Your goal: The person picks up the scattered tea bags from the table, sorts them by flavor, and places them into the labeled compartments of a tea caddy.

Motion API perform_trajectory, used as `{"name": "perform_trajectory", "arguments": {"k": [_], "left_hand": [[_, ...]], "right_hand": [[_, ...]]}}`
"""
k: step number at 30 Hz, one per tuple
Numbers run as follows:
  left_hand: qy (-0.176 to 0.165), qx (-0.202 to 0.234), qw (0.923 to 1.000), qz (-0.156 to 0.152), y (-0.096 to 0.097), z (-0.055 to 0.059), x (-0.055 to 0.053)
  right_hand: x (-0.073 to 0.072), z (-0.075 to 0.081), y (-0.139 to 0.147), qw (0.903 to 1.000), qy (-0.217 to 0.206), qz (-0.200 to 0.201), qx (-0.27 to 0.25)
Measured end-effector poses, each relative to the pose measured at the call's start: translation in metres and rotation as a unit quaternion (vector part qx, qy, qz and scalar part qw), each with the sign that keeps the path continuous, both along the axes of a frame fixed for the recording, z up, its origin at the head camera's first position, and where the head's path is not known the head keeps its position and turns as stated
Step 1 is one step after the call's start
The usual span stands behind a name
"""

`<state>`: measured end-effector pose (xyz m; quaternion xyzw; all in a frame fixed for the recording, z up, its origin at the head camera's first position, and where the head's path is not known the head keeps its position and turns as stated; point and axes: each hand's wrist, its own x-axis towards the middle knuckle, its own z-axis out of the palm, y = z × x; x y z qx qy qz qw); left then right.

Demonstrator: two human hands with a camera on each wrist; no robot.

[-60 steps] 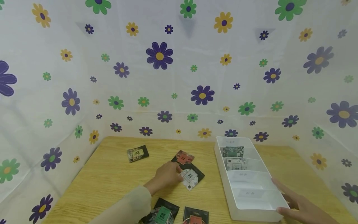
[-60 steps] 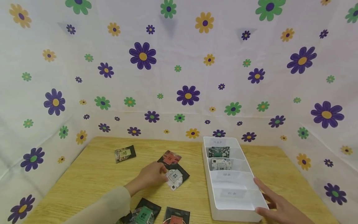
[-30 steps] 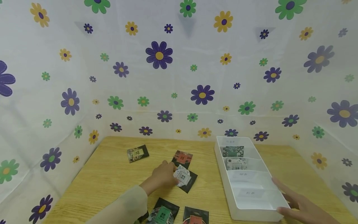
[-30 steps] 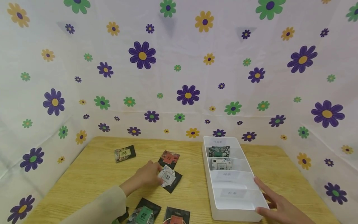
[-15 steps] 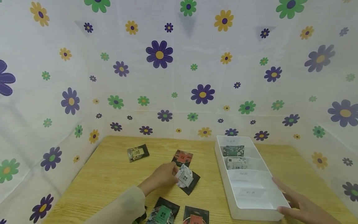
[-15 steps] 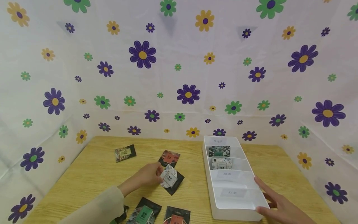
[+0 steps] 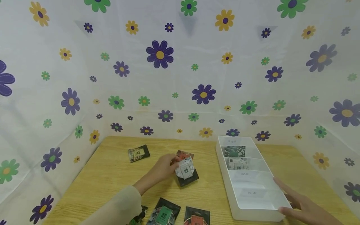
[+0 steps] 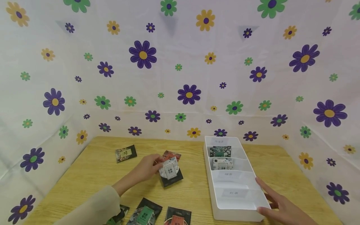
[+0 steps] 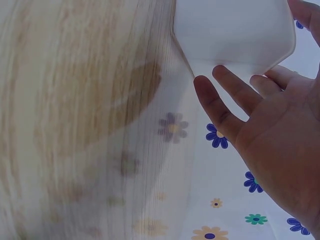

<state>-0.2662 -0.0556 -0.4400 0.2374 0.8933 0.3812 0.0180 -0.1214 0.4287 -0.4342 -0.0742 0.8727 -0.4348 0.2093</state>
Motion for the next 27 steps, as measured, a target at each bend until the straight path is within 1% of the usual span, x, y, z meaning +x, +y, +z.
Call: {"name": "perform_trajectory", "arguments": {"k": [2,4,8,11,15,18,20,22,23,25,27], "left_hand": [[-0.006,0.017,0.9998,0.005,0.0,0.005,0.0],[-0.024,0.041,0.9988,0.01,0.0,0.011,-0.001],[-0.049,0.089,0.9947,0.013,0.003,0.022,-0.002],[-0.068,0.116,0.9907,0.017,0.01,0.03,-0.004],[-0.103,0.164,0.981,0.015,0.024,0.038,-0.005],[-0.134,0.2,0.9705,0.008,0.035,0.042,-0.006],[-0.148,0.218,0.9646,0.001,0.043,0.043,-0.008],[-0.156,0.228,0.9611,0.001,0.051,0.044,-0.01],[-0.155,0.23,0.9606,0.0,0.054,0.045,-0.011],[-0.151,0.234,0.9605,0.005,0.063,0.047,-0.013],[-0.139,0.232,0.9626,0.014,0.071,0.049,-0.015]], "right_hand": [[-0.001,0.0,0.001,0.9999,0.008,0.004,0.01],[-0.001,0.0,0.001,0.9999,0.008,0.001,0.011],[0.0,0.001,-0.001,0.9999,0.003,-0.01,0.005],[0.001,0.002,-0.003,0.9999,0.007,-0.01,0.003],[0.002,0.004,-0.005,0.9999,0.003,-0.013,0.003],[0.002,0.004,-0.005,0.9999,0.008,-0.008,0.007],[0.002,0.004,-0.005,0.9998,0.014,-0.003,0.012],[0.003,0.004,-0.005,0.9996,0.025,0.005,0.012],[0.003,0.004,-0.005,0.9996,0.024,0.006,0.013],[0.003,0.004,-0.005,0.9996,0.025,0.007,0.012],[0.003,0.004,-0.005,0.9996,0.027,0.009,0.01]]}}
